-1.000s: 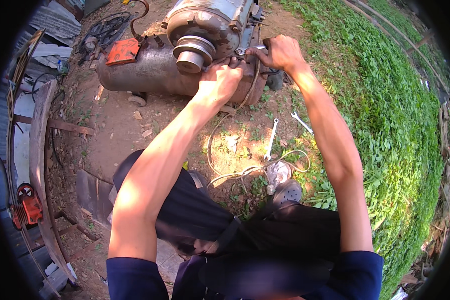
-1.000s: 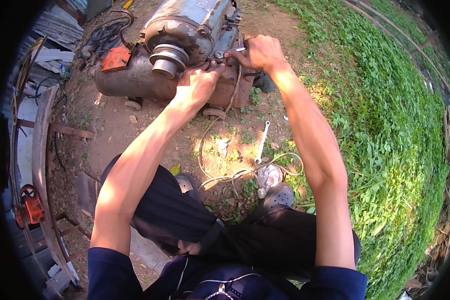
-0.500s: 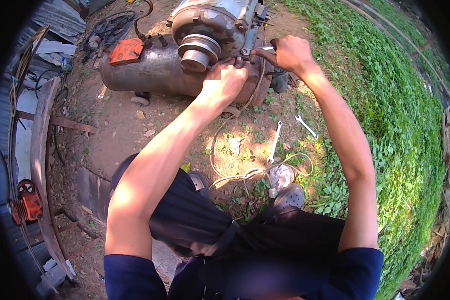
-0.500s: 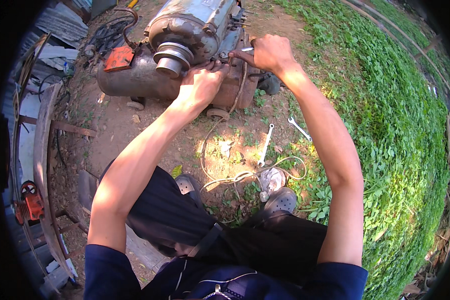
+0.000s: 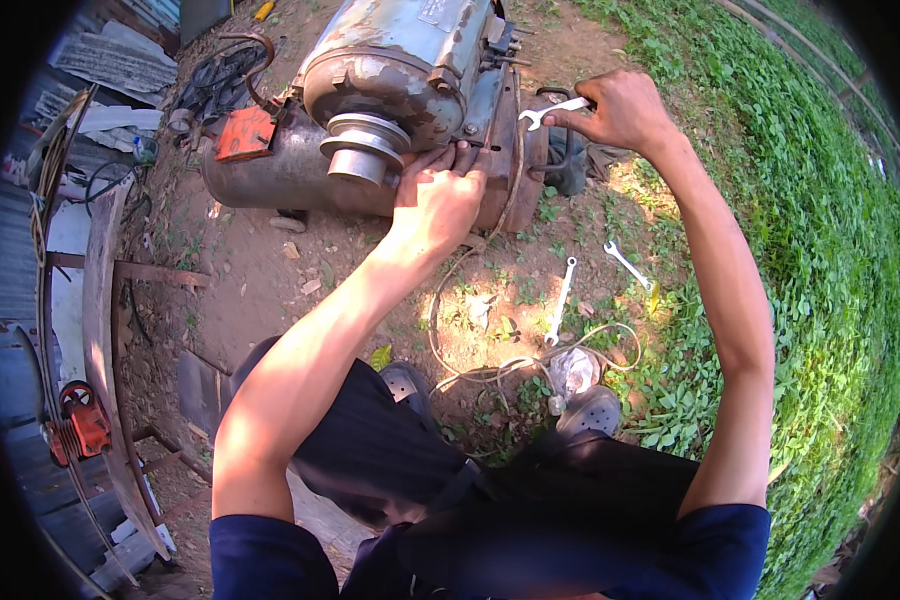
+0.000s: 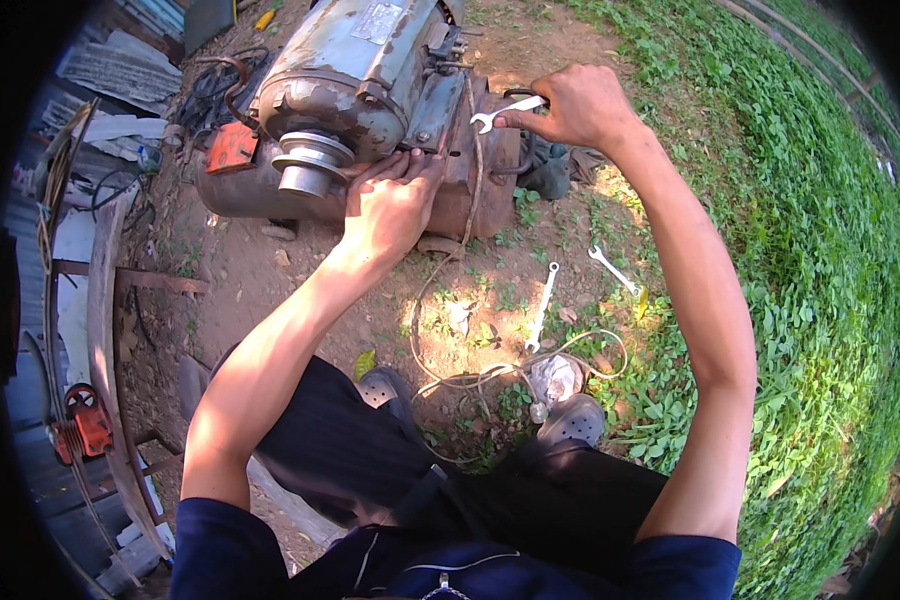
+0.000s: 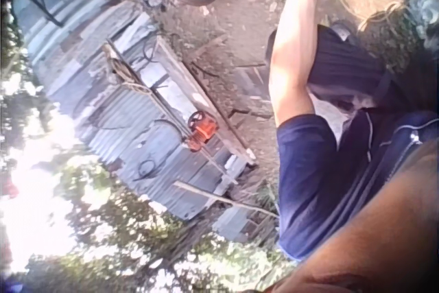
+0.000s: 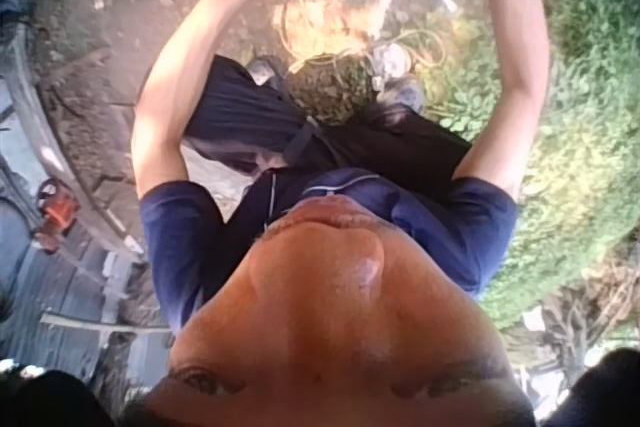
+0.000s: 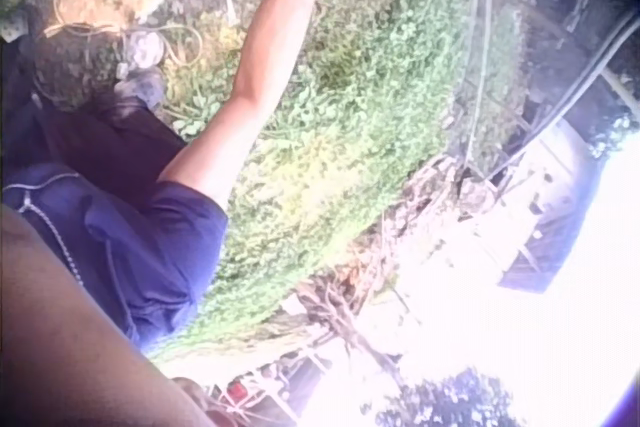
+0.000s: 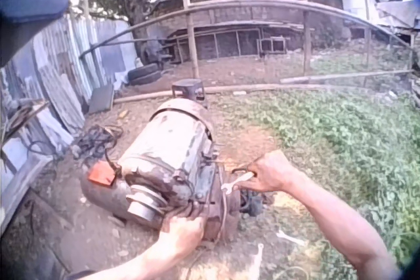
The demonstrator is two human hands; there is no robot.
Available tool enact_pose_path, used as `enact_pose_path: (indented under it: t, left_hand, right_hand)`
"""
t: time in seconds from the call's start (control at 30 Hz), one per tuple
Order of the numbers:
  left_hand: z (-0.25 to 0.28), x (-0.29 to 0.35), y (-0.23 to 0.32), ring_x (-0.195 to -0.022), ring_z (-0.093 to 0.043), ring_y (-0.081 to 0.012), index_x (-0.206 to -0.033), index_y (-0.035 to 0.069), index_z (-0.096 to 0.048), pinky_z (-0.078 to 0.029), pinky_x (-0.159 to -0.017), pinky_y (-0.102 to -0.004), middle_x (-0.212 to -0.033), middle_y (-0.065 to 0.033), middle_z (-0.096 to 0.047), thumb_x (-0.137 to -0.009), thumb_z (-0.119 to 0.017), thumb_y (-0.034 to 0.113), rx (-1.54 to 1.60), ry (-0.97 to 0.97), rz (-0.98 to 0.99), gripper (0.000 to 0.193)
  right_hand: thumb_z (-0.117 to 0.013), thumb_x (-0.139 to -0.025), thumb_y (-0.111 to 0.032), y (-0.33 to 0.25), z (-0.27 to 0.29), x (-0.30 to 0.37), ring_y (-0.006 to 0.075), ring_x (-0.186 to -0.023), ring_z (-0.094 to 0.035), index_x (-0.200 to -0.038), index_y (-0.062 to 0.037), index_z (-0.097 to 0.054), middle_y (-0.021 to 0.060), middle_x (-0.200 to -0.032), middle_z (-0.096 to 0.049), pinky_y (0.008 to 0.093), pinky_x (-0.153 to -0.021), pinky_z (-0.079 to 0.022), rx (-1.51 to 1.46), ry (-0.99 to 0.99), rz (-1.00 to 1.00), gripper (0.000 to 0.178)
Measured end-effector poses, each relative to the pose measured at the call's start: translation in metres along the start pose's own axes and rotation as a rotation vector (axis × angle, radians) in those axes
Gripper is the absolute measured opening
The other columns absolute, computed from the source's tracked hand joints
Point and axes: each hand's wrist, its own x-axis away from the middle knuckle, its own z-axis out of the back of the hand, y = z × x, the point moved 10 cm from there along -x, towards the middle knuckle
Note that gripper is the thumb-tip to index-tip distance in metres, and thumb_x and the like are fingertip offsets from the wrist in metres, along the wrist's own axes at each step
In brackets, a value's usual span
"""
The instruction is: The person uses a wrench to tighten or loosen bolts on a compressor motor assembly mounted on a large horizontal tank.
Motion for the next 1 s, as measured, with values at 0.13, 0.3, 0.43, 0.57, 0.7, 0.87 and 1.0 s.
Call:
enact_pose_path:
  t: [0.13, 0.3, 0.43, 0.57, 0.7, 0.87, 1.0]
  left_hand:
    - [-0.002, 0.004, -0.006, -0.088, -0.07, -0.0279, -0.098, 0.008, -0.068, -0.056, -0.082, -0.0362, -0.094, -0.0165, -0.071, -0.085, -0.062, 0.014, -0.022, -0.003, 0.034, 0.015]
    - [-0.001, 0.002, -0.006, -0.089, -0.071, -0.0277, -0.098, 0.01, -0.068, -0.056, -0.082, -0.036, -0.094, -0.0159, -0.071, -0.084, -0.065, 0.015, 0.002, 0.019, 0.043, 0.016]
    - [0.004, 0.002, -0.007, -0.085, -0.071, -0.0287, -0.096, 0.01, -0.068, -0.057, -0.076, -0.0383, -0.091, -0.0161, -0.071, -0.082, -0.066, 0.013, 0.026, 0.047, 0.041, 0.015]
    - [-0.001, 0.004, -0.009, -0.083, -0.071, -0.0289, -0.095, 0.01, -0.068, -0.057, -0.073, -0.0389, -0.089, -0.0161, -0.071, -0.081, -0.065, 0.012, 0.051, 0.057, 0.029, 0.015]
    - [-0.002, 0.005, -0.009, -0.087, -0.07, -0.0281, -0.098, 0.01, -0.068, -0.057, -0.075, -0.0381, -0.092, -0.0155, -0.071, -0.081, -0.064, 0.011, 0.04, 0.047, 0.027, 0.017]
    - [-0.005, 0.005, -0.007, -0.09, -0.07, -0.028, -0.101, 0.007, -0.067, -0.057, -0.077, -0.0376, -0.095, -0.015, -0.071, -0.082, -0.062, 0.009, 0.021, -0.013, 0.02, 0.02]
    - [-0.001, 0.001, -0.003, -0.088, -0.07, -0.0288, -0.099, 0.005, -0.066, -0.057, -0.078, -0.0379, -0.093, -0.0159, -0.071, -0.081, -0.061, 0.008, -0.014, -0.028, 0.004, 0.019]
  right_hand:
    - [-0.053, -0.075, -0.077, -0.019, -0.005, -0.016, 0.0377, -0.064, -0.064, -0.067, -0.0046, -0.065, 0.0182, -0.06, -0.061, 0.0455, -0.06, -0.05, -0.064, 0.02, 0.088, 0.074]
    - [-0.054, -0.073, -0.079, -0.037, -0.01, -0.043, 0.0387, -0.059, -0.063, -0.059, -0.0035, -0.064, 0.018, -0.055, -0.06, 0.0445, -0.057, -0.052, -0.069, -0.019, 0.153, 0.077]
    - [-0.056, -0.072, -0.078, -0.049, -0.006, -0.047, 0.0384, -0.056, -0.062, -0.056, -0.004, -0.062, 0.0184, -0.052, -0.058, 0.0441, -0.054, -0.052, -0.078, -0.001, 0.182, 0.076]
    - [-0.056, -0.073, -0.077, -0.052, -0.005, -0.042, 0.0379, -0.055, -0.062, -0.054, -0.0042, -0.062, 0.0179, -0.051, -0.057, 0.0432, -0.053, -0.051, -0.094, -0.017, 0.166, 0.075]
    - [-0.058, -0.076, -0.072, -0.05, -0.005, -0.036, 0.0383, -0.053, -0.06, -0.057, -0.003, -0.062, 0.0178, -0.049, -0.054, 0.0432, -0.052, -0.049, -0.131, -0.039, 0.102, 0.071]
    - [-0.058, -0.077, -0.071, -0.048, -0.01, -0.027, 0.0383, -0.052, -0.059, -0.056, -0.0013, -0.062, 0.0185, -0.048, -0.053, 0.0434, -0.052, -0.049, -0.161, -0.049, 0.024, 0.073]
    - [-0.055, -0.077, -0.075, -0.048, -0.011, -0.022, 0.0394, -0.053, -0.06, -0.056, 0.0005, -0.062, 0.0198, -0.05, -0.054, 0.044, -0.053, -0.048, -0.214, -0.1, -0.032, 0.078]
